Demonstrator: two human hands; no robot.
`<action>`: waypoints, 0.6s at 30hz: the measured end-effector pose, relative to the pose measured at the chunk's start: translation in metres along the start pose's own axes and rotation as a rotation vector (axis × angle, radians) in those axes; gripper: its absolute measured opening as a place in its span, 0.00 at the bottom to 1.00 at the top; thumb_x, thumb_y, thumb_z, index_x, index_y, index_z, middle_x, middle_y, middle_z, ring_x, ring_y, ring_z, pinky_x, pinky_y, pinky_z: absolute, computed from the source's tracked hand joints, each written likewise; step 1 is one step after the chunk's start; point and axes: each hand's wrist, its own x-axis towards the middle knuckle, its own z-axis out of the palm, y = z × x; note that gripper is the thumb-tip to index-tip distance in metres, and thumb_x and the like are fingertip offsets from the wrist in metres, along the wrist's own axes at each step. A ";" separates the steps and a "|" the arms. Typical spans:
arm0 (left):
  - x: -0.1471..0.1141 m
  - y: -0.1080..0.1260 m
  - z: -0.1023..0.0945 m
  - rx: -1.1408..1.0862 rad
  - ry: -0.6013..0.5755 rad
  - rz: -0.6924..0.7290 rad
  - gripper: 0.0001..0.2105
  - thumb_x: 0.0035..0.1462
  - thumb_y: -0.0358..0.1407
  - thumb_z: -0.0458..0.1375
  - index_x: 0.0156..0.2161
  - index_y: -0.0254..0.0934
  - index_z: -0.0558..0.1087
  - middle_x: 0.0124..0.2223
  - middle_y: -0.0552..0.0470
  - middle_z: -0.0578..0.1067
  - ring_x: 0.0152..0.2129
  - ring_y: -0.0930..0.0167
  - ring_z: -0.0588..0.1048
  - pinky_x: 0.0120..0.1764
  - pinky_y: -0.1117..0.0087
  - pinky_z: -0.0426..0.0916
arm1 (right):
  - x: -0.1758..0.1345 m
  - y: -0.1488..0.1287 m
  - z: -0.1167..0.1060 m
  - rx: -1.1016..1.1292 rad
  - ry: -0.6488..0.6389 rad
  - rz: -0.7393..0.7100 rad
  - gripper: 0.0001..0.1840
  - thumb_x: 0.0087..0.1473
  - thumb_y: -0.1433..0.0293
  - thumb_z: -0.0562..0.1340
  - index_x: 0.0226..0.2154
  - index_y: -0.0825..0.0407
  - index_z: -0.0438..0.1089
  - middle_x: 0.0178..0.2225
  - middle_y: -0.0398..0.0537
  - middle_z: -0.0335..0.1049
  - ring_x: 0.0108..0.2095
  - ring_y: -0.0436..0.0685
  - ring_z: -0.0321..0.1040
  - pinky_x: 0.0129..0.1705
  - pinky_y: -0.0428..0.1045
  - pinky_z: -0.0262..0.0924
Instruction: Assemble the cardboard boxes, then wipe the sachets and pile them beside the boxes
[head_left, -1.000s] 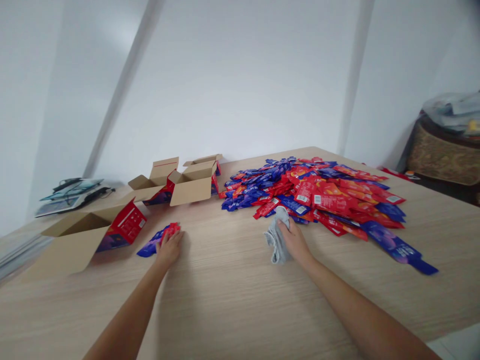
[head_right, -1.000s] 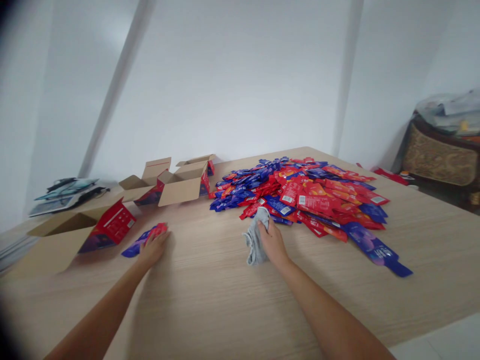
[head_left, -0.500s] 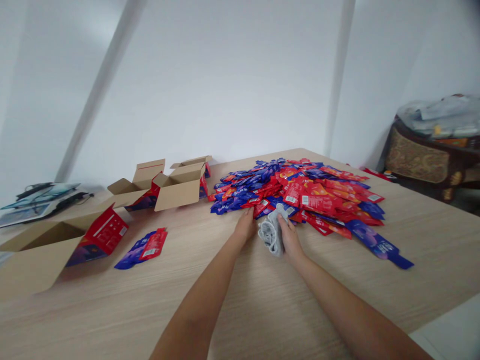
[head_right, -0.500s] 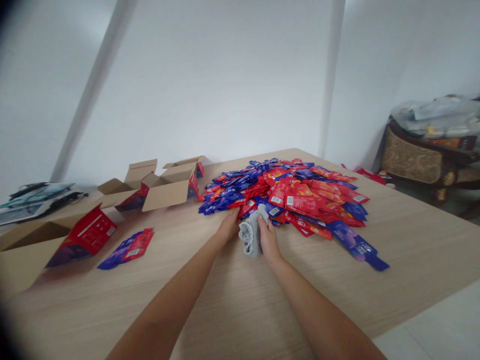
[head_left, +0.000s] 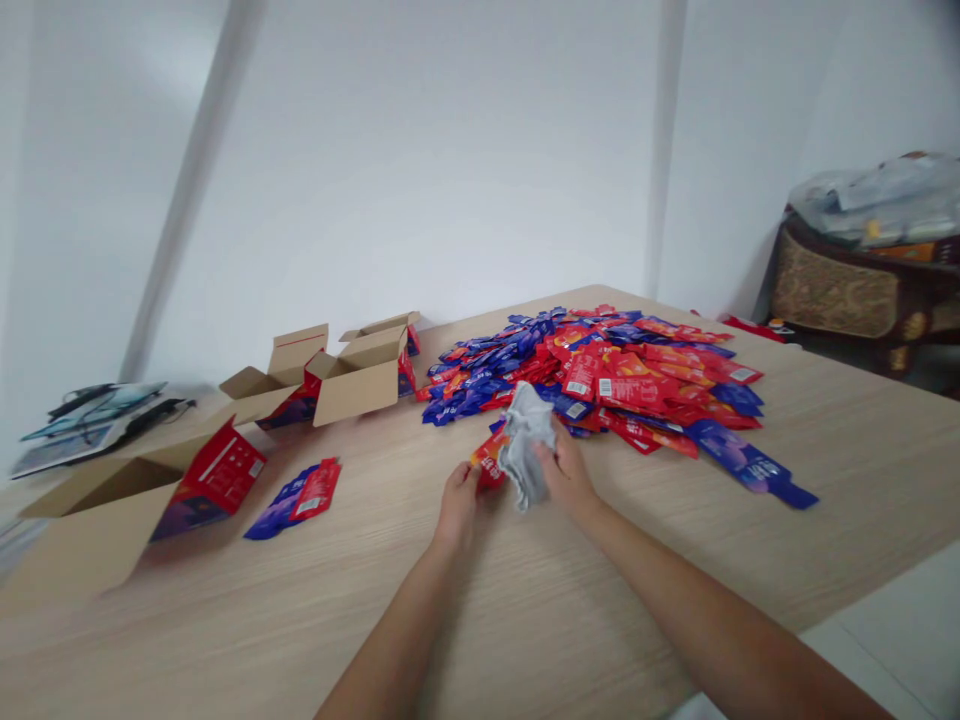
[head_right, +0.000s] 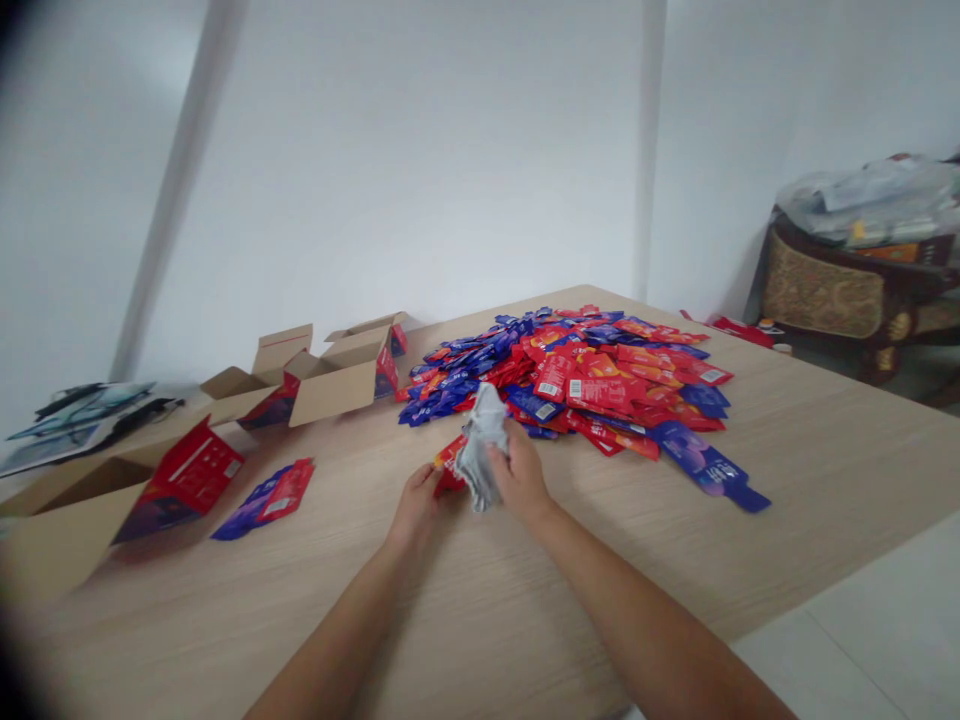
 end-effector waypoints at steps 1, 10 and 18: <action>-0.010 -0.002 0.001 -0.071 -0.019 -0.029 0.11 0.48 0.40 0.57 0.35 0.34 0.71 0.34 0.47 0.77 0.30 0.68 0.75 0.35 0.67 0.69 | -0.007 -0.007 0.006 -0.087 -0.173 -0.103 0.24 0.57 0.61 0.51 0.53 0.54 0.62 0.54 0.56 0.63 0.56 0.60 0.56 0.58 0.56 0.48; -0.032 0.001 -0.003 -0.323 -0.177 -0.214 0.10 0.43 0.30 0.60 0.34 0.30 0.72 0.33 0.43 0.77 0.30 0.67 0.76 0.36 0.67 0.71 | -0.024 0.005 0.032 -0.621 -0.596 -0.134 0.23 0.61 0.65 0.47 0.55 0.53 0.60 0.57 0.52 0.60 0.59 0.58 0.50 0.60 0.58 0.37; -0.032 0.006 -0.013 -0.276 -0.197 -0.237 0.07 0.48 0.29 0.59 0.35 0.29 0.71 0.33 0.43 0.77 0.27 0.71 0.76 0.31 0.71 0.73 | 0.003 0.024 0.007 -0.816 -0.444 0.099 0.17 0.57 0.72 0.50 0.46 0.56 0.67 0.43 0.60 0.70 0.45 0.63 0.65 0.44 0.53 0.56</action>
